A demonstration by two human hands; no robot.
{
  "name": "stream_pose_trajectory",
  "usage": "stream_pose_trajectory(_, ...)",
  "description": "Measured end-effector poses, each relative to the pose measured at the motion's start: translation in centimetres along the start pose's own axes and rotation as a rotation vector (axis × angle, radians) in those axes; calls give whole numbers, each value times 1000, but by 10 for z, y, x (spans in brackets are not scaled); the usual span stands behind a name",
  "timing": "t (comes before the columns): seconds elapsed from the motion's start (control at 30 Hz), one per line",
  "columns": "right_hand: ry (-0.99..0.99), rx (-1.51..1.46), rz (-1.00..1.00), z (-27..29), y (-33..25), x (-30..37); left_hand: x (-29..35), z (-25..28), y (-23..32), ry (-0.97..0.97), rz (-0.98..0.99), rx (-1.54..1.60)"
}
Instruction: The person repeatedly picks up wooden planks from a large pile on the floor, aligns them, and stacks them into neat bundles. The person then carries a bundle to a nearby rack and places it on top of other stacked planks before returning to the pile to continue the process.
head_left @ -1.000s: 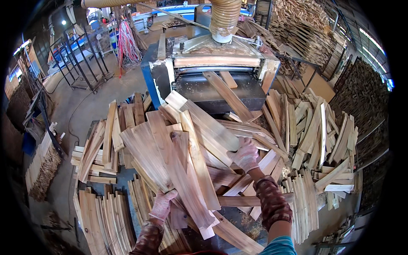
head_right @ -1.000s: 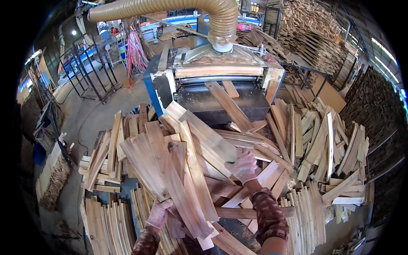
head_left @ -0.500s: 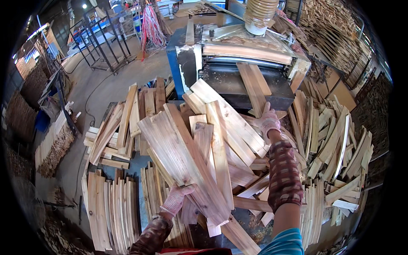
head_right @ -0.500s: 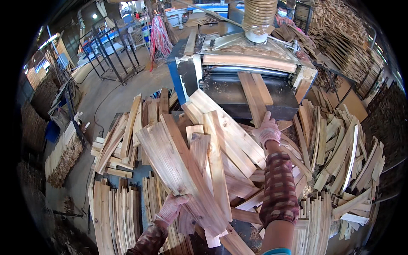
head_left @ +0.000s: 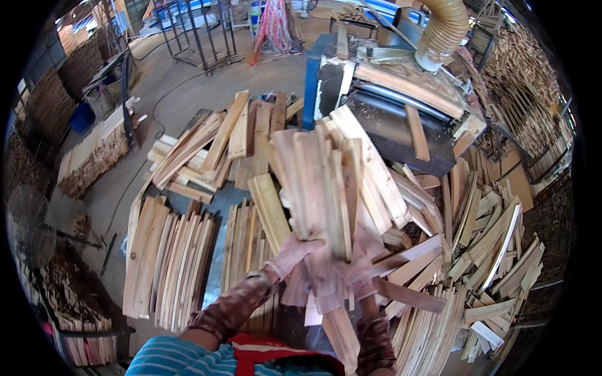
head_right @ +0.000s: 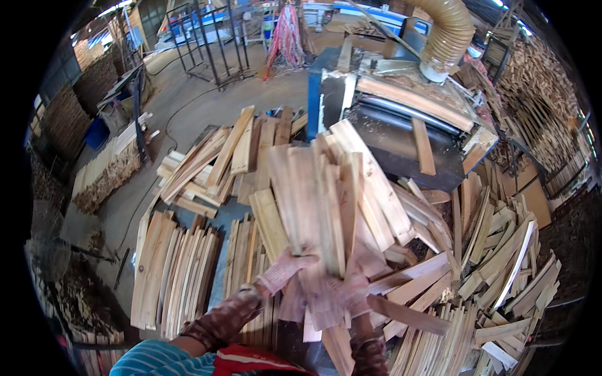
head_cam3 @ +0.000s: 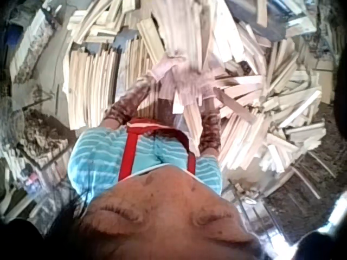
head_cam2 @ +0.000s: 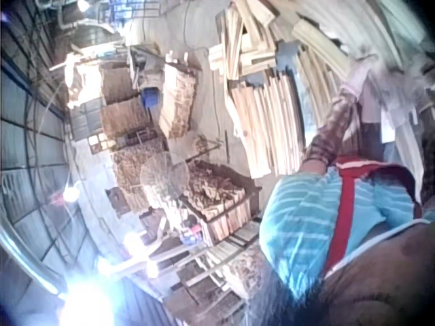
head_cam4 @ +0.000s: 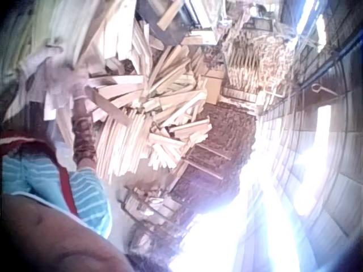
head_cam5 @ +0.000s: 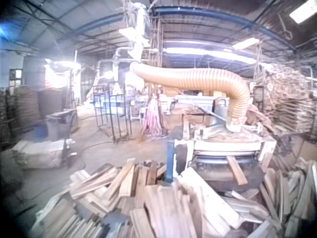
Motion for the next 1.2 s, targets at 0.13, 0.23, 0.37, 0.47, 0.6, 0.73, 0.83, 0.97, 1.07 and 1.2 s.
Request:
stream_pose_trajectory(0.13,-65,-400,-40,-9,-19,19,16,-8,1,-30,-72,51)
stream_pose_trajectory(0.23,-19,-653,-93,-18,-11,66,43,-3,-6,-5,-114,-97)
stream_pose_trajectory(0.37,-32,-1017,-173,-31,-56,131,94,20,-31,43,-18,-233)
stream_pose_trajectory(0.47,11,-1044,-11,-37,-96,146,128,33,-35,40,0,-311)
stream_pose_trajectory(0.6,-103,-1084,-141,-75,-60,159,157,60,-21,24,-50,-43)
stream_pose_trajectory(0.73,-143,-1123,-246,-116,-68,160,182,129,15,191,-214,-165)
stream_pose_trajectory(0.83,-138,-1000,-339,-156,-118,164,227,194,49,399,-251,-301)
stream_pose_trajectory(0.97,-288,-987,-310,-246,-163,172,293,264,50,705,-188,-484)
stream_pose_trajectory(1.07,-330,-913,-266,-314,-167,187,309,299,8,885,-163,-624)
stream_pose_trajectory(1.2,-435,-932,-289,-385,-186,208,309,334,-47,947,-18,-744)
Point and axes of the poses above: each hand's wrist, its own x-axis away from the middle knuckle, its own z-axis out of the back of the hand, y = z × x, the point moved 10 cm from there along -x, towards the middle knuckle, and after that the axes turned 3 degrees about x, right-handed, at the moved point
